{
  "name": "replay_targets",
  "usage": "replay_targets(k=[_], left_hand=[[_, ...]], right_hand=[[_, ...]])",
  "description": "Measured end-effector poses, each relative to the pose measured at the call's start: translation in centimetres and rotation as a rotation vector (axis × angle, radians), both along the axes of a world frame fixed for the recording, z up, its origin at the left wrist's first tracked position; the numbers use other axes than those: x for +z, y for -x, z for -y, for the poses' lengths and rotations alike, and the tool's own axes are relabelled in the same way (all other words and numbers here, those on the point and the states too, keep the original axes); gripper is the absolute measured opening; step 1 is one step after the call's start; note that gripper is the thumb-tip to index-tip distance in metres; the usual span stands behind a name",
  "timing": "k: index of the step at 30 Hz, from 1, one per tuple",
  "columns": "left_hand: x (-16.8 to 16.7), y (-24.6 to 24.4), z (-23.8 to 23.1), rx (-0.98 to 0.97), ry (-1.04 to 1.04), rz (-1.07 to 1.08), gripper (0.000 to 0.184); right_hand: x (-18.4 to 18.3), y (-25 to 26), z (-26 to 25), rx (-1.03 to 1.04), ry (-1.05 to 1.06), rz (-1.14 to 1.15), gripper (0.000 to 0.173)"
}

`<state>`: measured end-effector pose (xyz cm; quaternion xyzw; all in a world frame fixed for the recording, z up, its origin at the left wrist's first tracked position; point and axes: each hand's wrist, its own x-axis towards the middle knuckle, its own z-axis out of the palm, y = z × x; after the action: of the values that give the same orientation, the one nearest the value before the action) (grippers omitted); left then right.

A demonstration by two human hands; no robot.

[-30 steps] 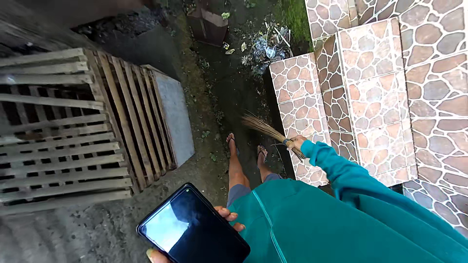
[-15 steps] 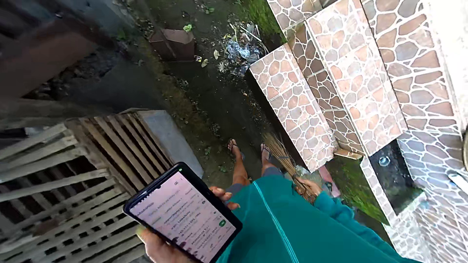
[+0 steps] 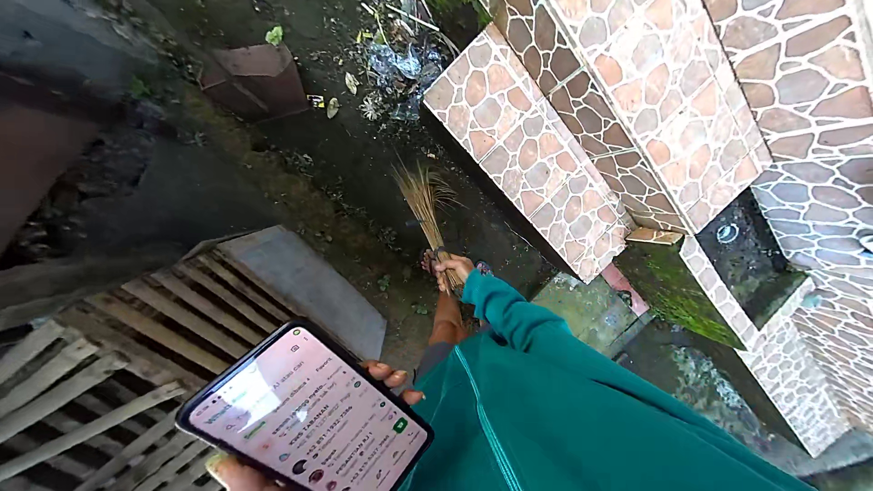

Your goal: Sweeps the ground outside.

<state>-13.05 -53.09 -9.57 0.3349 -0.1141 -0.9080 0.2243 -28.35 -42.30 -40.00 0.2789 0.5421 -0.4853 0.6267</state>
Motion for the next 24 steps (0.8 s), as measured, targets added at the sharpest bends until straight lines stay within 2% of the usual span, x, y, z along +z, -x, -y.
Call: replay_targets(k=[3,5,7,9,11,13,15,17,21,24], left_hand=[[-0.3,0.8,0.2,-0.067,-0.053,-0.075,0.081],[-0.1,1.3,0.3,-0.087,-0.070,-0.088,0.081],[0.1,1.7,0.4,-0.096,-0.078,-0.097,0.079],[0.1,1.9,0.5,-0.122,-0.057,-0.089,0.077],[-0.1,1.7,0.6,-0.144,-0.041,-0.098,0.078],[-0.1,1.1,0.5,-0.139,-0.014,-0.120,0.079],[0.3,0.6,0.2,-0.116,-0.008,-0.105,0.078],[0.4,0.2,0.2,-0.106,-0.010,-0.098,0.079],[0.9,-0.6,0.1,-0.101,0.030,-0.055,0.077],[0.9,-0.8,0.0,-0.097,0.023,-0.048,0.075]], right_hand=[[4.7,1.7,-6.5,0.112,-0.023,-0.036,0.048],[7.8,1.6,-11.3,0.021,-0.054,-0.006,0.040],[12.2,1.3,-14.8,-0.121,-0.151,0.054,0.021],[14.7,0.9,-16.9,-0.294,-0.249,0.105,0.018],[12.5,0.5,-18.4,-0.425,-0.231,0.090,0.024],[7.6,1.0,-17.1,-0.452,-0.316,0.024,0.022],[2.5,1.6,-13.7,-0.393,-0.346,-0.045,0.018],[-0.7,2.6,-8.5,-0.306,-0.287,-0.059,0.019],[-0.9,3.9,1.5,-0.070,-0.166,-0.115,0.022],[-1.9,3.3,4.0,0.007,-0.118,-0.123,0.026]])
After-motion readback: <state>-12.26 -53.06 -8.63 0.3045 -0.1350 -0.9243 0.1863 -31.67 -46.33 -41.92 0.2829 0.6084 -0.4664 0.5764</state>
